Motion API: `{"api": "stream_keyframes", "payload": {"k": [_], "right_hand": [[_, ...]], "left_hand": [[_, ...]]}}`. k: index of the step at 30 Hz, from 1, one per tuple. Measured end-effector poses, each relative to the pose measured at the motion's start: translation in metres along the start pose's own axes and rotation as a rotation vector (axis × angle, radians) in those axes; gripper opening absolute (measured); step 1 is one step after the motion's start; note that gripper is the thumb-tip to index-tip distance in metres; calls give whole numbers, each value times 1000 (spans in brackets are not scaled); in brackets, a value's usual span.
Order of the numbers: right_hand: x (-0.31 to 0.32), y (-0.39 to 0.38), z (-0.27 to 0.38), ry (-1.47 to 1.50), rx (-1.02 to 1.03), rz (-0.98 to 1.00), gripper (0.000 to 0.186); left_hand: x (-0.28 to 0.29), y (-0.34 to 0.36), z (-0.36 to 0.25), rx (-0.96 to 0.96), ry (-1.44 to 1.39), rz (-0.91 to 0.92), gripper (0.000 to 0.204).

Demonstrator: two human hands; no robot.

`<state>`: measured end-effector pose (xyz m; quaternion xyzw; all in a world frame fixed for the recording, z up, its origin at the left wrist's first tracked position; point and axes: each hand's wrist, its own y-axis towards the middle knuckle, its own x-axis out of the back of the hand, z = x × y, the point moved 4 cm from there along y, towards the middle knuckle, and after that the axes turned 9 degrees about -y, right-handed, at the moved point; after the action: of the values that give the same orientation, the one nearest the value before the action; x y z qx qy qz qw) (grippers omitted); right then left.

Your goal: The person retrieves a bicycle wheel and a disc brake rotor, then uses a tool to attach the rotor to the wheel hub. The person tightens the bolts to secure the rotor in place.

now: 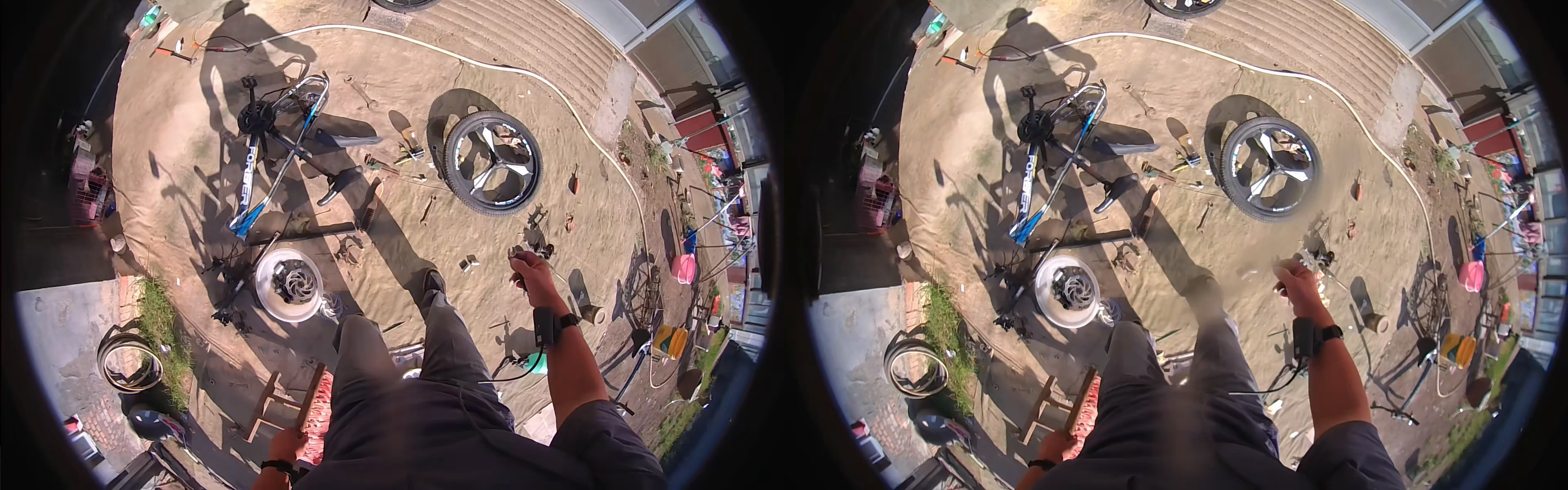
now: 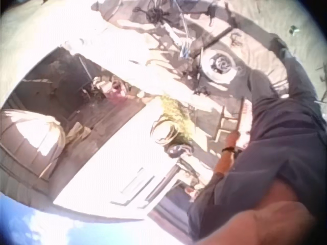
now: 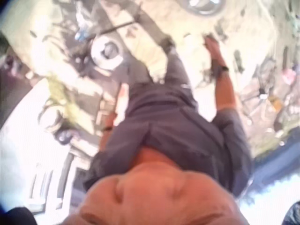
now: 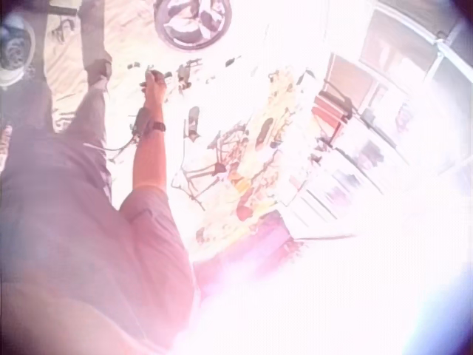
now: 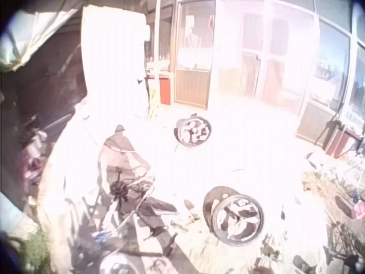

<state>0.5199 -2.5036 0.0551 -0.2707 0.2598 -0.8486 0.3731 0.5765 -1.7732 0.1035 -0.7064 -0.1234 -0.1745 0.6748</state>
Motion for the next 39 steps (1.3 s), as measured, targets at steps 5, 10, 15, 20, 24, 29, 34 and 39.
{"api": "stream_keyframes", "payload": {"k": [5, 10, 15, 20, 24, 29, 34, 39], "right_hand": [[-1, 61, 43, -76, 8, 119, 19], [-72, 95, 92, -212, 5, 211, 23], [-154, 113, 122, -192, -9, 454, 21], [-216, 147, 131, -526, 187, 648, 28], [-232, 182, 140, -745, 146, 644, 27], [-263, 225, 136, -749, -72, 710, 28], [-280, 274, 96, -775, -111, 720, 23], [-297, 314, 51, -719, -182, 733, 23]], "left_hand": [[-44, -22, -58, 155, -139, 143, 38], [-57, 8, -113, 122, -248, 169, 38], [-60, 39, -147, 48, -313, 188, 39], [-86, 47, -182, 23, -407, 224, 40], [-114, 60, -213, -83, -450, 279, 41], [-160, 89, -267, 75, -588, 417, 48], [-186, 156, -316, -99, -683, 211, 35], [-264, 206, -347, -39, -878, 306, 37]]}}
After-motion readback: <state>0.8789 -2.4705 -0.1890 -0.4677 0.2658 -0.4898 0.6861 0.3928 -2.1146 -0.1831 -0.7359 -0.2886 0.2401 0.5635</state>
